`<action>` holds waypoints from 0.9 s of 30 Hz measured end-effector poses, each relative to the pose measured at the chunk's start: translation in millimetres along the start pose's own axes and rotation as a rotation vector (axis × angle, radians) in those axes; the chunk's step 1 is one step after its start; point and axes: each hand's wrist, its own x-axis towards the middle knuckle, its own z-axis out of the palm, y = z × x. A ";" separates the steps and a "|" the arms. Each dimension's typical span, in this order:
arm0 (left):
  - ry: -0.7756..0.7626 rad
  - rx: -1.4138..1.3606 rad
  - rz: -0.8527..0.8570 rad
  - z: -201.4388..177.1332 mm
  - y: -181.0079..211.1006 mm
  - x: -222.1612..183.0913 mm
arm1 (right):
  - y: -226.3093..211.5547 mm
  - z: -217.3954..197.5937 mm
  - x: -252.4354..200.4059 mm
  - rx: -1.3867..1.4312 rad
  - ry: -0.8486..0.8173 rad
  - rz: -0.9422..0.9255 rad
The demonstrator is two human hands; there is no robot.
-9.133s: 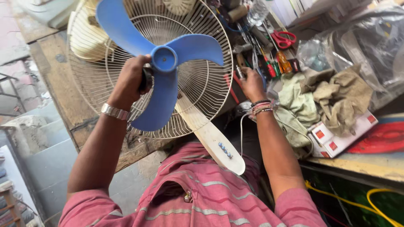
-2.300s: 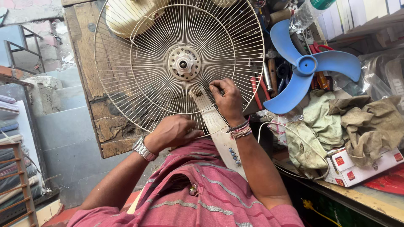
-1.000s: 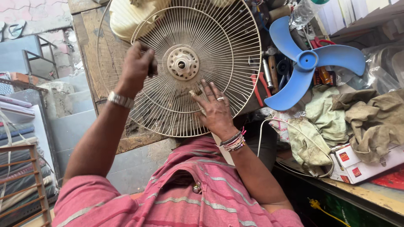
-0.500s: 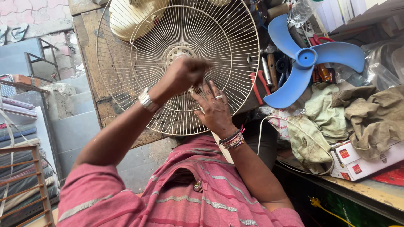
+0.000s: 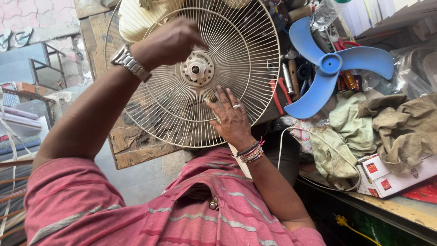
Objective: The person disassembles a table fan by removing the blue blades and the front metal cage. They then remove the central hub and motor cover, apply lubricant to the motor shaft, and reassemble the components in reverse order.
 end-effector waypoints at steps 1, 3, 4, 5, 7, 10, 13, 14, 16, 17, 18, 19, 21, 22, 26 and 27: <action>-0.044 0.006 0.061 3.6 -0.9 -5.0 | 0.1 -2.5 1.7 0.005 0.008 -0.005; -0.110 -0.001 0.104 11.9 -2.9 -13.0 | -2.6 -4.8 2.8 0.005 -0.002 0.008; -0.129 -0.015 0.086 16.9 -3.1 -16.2 | -3.8 -5.7 1.6 0.006 -0.012 0.016; -0.148 -0.029 0.068 21.4 -3.7 -18.4 | -4.8 -6.2 0.8 0.005 -0.019 0.024; -0.138 -0.061 0.030 27.3 -5.2 -23.1 | -6.3 -7.1 -0.4 0.002 -0.037 0.028; -0.126 -0.032 0.009 25.6 -11.9 -27.5 | -5.5 -8.9 1.2 0.012 -0.006 0.015; -0.163 0.001 -0.010 22.4 -16.1 -30.7 | -2.4 -10.7 1.0 0.032 -0.011 0.030; -0.182 0.008 -0.020 21.1 -16.7 -32.3 | -1.1 -10.9 1.4 0.032 -0.011 0.032; -0.252 -0.019 -0.120 19.1 -14.8 -37.5 | 0.9 -10.8 1.3 0.034 -0.014 0.036; -0.288 -0.033 -0.171 18.2 -12.3 -40.4 | 1.8 -10.4 0.9 0.035 -0.018 0.039; -0.332 -0.001 -0.195 16.5 -9.3 -43.7 | 2.9 -10.0 1.3 0.035 -0.022 0.040; -0.377 0.030 -0.219 13.8 -5.6 -47.2 | 3.8 -9.6 1.7 0.035 -0.025 0.041; -0.412 0.027 -0.247 8.8 5.2 -52.8 | 5.1 -8.2 2.1 0.037 -0.021 0.042; -0.401 -0.008 -0.252 6.2 13.0 -56.7 | 5.7 -7.5 2.0 0.038 -0.019 0.043; -0.274 -0.070 -0.086 4.9 47.5 -61.6 | 7.4 -5.5 0.8 0.040 0.002 0.024; -0.203 -0.040 -0.088 8.3 57.2 -60.6 | 7.1 -4.8 0.1 0.037 0.003 0.025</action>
